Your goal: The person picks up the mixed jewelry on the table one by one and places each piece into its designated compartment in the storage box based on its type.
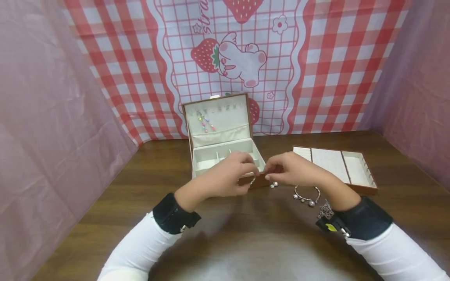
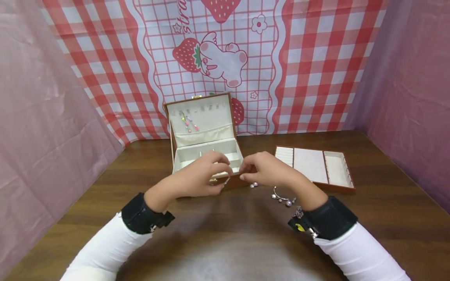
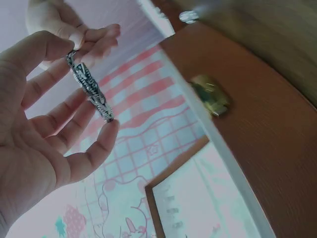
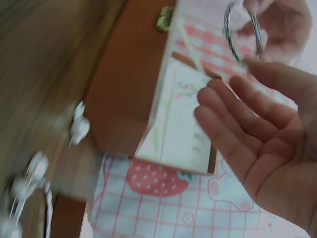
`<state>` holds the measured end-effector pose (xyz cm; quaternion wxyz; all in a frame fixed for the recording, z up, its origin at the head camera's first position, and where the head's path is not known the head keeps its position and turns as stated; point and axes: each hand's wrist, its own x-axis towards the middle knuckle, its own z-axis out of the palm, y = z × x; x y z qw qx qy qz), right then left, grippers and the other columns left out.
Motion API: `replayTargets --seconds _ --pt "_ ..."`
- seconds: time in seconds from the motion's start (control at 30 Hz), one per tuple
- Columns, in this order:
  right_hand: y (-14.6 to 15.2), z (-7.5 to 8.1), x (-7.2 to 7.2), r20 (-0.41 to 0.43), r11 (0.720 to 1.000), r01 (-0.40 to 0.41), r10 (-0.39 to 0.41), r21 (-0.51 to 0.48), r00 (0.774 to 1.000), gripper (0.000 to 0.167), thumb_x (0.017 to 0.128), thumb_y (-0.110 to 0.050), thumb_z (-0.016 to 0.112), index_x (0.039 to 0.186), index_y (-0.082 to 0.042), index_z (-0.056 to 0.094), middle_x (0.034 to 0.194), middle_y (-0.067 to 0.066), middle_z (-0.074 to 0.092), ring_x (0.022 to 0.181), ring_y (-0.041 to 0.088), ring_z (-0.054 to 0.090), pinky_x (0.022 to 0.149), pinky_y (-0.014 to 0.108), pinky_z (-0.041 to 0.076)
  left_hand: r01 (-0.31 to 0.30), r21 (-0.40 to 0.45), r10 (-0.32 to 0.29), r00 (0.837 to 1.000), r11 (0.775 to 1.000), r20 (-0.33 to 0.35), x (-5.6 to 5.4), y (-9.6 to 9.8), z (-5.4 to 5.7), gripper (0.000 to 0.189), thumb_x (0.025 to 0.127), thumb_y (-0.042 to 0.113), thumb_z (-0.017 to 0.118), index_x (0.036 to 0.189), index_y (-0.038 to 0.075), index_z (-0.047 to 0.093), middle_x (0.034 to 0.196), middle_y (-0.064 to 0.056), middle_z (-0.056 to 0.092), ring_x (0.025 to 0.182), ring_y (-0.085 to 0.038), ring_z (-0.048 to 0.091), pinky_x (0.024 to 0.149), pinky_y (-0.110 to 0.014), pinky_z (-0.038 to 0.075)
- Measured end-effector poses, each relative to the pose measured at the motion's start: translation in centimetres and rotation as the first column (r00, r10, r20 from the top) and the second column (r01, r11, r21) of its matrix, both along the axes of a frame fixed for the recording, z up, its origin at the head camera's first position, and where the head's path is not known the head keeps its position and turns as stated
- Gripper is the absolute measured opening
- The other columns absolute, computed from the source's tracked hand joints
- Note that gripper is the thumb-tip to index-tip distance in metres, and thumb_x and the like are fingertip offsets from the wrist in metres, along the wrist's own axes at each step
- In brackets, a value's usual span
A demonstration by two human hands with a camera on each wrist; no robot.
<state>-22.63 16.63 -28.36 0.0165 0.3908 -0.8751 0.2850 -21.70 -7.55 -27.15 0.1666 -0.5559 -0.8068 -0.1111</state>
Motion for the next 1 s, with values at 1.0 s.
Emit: replayTargets --seconds 1.0 --pt "-1.7 1.6 -0.1 0.427 0.785 0.401 -0.195 -0.473 0.883 0.026 0.091 -0.006 0.068 0.109 0.012 0.065 0.093 0.023 0.071 0.073 0.02 0.071 0.068 0.033 0.059 -0.28 0.512 0.114 0.937 0.812 0.331 -2.5 0.8 0.5 0.053 0.08 0.009 0.08 0.128 0.003 0.059 0.131 -0.01 0.055 0.12 -0.023 0.052 0.093 -0.028 0.049"
